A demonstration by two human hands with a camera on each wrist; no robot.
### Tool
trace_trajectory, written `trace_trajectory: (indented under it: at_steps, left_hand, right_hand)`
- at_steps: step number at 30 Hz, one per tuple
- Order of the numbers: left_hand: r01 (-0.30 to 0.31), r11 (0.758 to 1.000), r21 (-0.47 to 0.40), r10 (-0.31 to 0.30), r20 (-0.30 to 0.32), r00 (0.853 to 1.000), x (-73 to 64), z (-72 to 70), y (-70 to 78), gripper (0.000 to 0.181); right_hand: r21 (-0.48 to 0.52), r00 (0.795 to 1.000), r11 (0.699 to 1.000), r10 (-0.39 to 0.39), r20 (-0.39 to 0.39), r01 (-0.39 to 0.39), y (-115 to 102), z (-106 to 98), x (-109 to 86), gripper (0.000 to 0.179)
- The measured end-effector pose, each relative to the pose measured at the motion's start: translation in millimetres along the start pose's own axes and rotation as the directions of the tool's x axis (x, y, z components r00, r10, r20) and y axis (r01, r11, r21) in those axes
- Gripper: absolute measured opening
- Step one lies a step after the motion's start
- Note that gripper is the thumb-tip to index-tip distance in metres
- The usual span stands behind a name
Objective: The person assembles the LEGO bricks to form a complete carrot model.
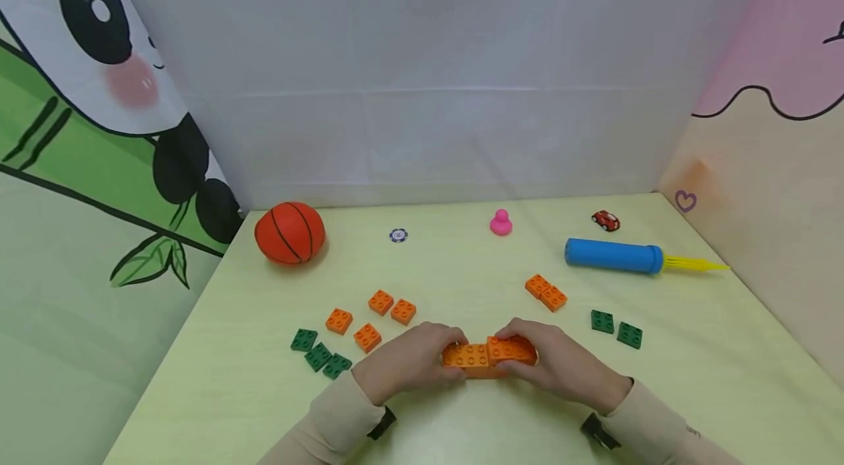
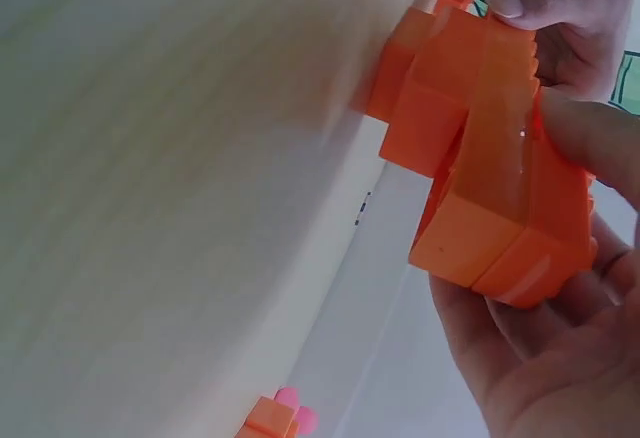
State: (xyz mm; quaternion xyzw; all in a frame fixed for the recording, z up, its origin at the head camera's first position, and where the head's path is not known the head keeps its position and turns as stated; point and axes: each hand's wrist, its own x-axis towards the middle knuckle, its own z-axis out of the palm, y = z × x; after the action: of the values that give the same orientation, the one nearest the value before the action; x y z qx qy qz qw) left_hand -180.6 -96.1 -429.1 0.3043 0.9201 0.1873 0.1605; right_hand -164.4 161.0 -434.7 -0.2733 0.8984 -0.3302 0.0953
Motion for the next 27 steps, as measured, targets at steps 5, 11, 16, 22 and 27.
trace_trajectory:
  at_steps: [5, 11, 16, 22, 27]
  left_hand:
    - [0.002, 1.0, 0.002, -0.002, 0.002, 1.0, -0.6, 0.1, 0.3, 0.033]
    - [-0.001, 1.0, -0.015, 0.0, -0.01, 1.0, 0.0, -1.9, -0.2, 0.031]
    - [-0.005, 1.0, -0.025, 0.005, -0.023, 1.0, 1.1, -2.4, -0.3, 0.028]
    - [0.008, 0.999, -0.045, -0.008, -0.01, 1.0, 3.1, -0.7, -0.2, 0.027]
    - [0.017, 0.999, -0.03, -0.017, -0.003, 1.0, 2.5, 1.2, -1.3, 0.032]
  right_hand:
    - [0.0, 1.0, 1.0, -0.002, 0.011, 0.002, 1.3, -0.8, 2.0, 0.034]
    - [-0.002, 0.999, 0.999, -0.044, -0.003, 0.044, 2.3, -0.2, 4.2, 0.032]
    - [-0.013, 0.998, 0.998, -0.066, -0.004, 0.066, 1.9, -2.4, 5.2, 0.031]
    - [-0.017, 0.999, 0.999, -0.049, 0.005, 0.049, 2.7, -2.2, 5.2, 0.031]
    - [-0.022, 0.999, 0.999, -0.036, 0.011, 0.036, 5.1, 0.4, 5.0, 0.033]
